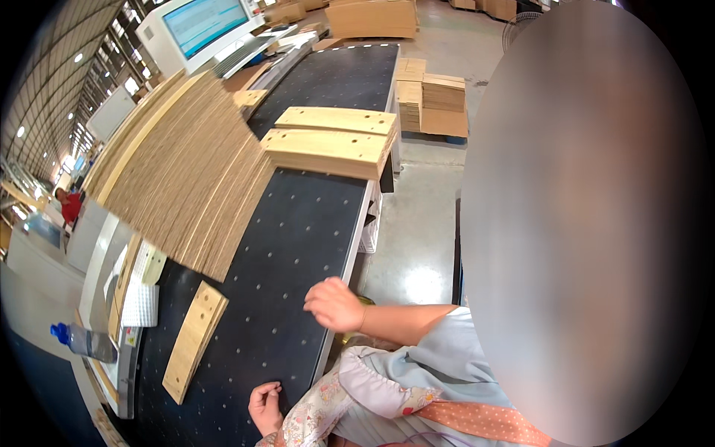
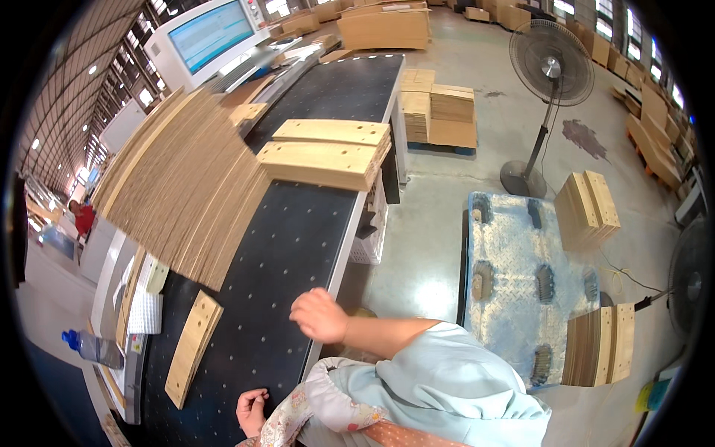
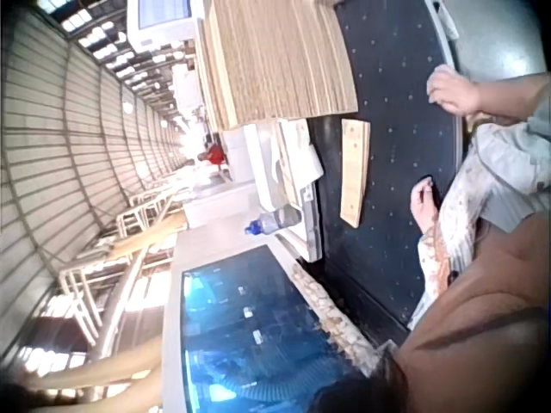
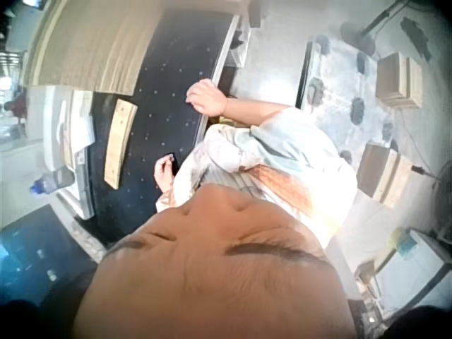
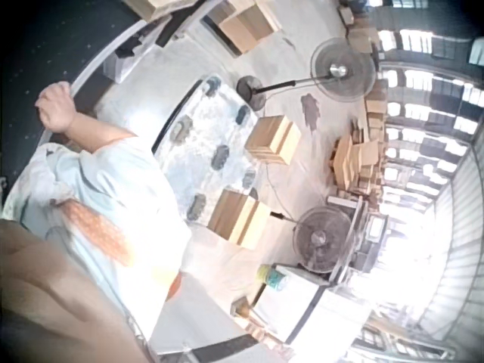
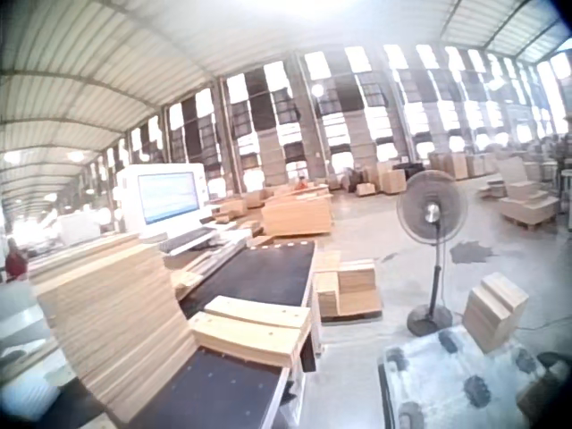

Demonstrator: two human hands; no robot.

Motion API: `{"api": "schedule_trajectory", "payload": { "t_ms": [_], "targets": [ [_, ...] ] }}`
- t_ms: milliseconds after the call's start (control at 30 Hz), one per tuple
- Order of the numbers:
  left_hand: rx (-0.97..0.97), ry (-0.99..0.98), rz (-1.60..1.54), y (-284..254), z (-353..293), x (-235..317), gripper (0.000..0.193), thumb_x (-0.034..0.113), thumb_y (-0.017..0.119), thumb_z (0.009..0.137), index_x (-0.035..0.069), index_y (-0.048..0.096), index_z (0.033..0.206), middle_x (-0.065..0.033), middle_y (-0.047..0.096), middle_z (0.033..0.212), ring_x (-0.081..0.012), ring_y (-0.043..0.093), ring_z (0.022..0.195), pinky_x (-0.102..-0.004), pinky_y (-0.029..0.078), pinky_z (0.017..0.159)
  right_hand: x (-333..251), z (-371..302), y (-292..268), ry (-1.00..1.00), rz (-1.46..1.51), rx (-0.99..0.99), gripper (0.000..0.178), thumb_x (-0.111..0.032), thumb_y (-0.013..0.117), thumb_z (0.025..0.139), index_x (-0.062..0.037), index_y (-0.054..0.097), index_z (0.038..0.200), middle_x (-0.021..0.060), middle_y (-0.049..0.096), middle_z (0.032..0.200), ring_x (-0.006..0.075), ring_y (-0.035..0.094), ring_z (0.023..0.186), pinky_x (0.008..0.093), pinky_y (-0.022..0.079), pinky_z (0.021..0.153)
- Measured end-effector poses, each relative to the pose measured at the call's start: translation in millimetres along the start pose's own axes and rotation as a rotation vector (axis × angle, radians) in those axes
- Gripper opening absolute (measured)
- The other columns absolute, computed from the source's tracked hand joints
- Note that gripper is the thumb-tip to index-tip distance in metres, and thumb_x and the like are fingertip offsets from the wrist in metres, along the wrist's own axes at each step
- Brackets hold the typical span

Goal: The person picks up and examines wooden panels one at a time from a large stack on a workbench, using a small tool to scrape or clean the edges and holes, and then applies a small white sticker to a specific location on the panels.

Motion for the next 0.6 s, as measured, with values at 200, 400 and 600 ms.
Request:
{"api": "schedule_trajectory", "payload": {
  "t_ms": [200, 400, 600],
  "targets": [
    [0.186, 0.132, -0.048, 31.9, 29.1, 18.7, 0.006, -0.004, 0.054, 0.084, -0.002, 0.06, 0.084, -0.0098, 0.063, 0.087, -0.0144, 0.058, 0.079, -0.0267, 0.047, 0.076, 10.6, -6.2, 10.8, -0.2, 0.422, -0.341, 0.021, -0.01, 0.064, 0.071, -0.0095, 0.063, 0.092, 0.0057, 0.059, 0.103, 0.025, 0.054, 0.102, 0.0393, 0.04, 0.089],
    [0.075, 0.244, 0.213, 112.9, 73.0, 71.1, 0.015, 0.003, 0.06, 0.083, 0.001, 0.063, 0.097, -0.0081, 0.064, 0.096, -0.0167, 0.06, 0.09, -0.0277, 0.046, 0.081, 50.2, 6.3, -9.7, -0.22, 0.641, -0.607, 0.019, -0.013, 0.063, 0.077, -0.0101, 0.065, 0.096, 0.0061, 0.064, 0.097, 0.0258, 0.06, 0.095, 0.0386, 0.045, 0.083],
    [0.202, 0.339, 0.353, 68.4, 47.5, 76.6, 0.023, 0.001, 0.061, 0.079, 0.001, 0.061, 0.102, -0.0097, 0.061, 0.105, -0.0195, 0.058, 0.101, -0.0297, 0.044, 0.088, 31.3, 50.1, -5.0, -0.143, 0.715, -0.773, 0.019, -0.015, 0.059, 0.083, -0.0057, 0.064, 0.099, 0.0093, 0.065, 0.094, 0.0288, 0.062, 0.086, 0.038, 0.048, 0.076]
  ]
}}
Point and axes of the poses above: each hand's wrist, its own z-axis towards the middle knuckle, its own y-axis out of the palm, x = y × z, the point moved 8 cm from there along z, towards the middle knuckle
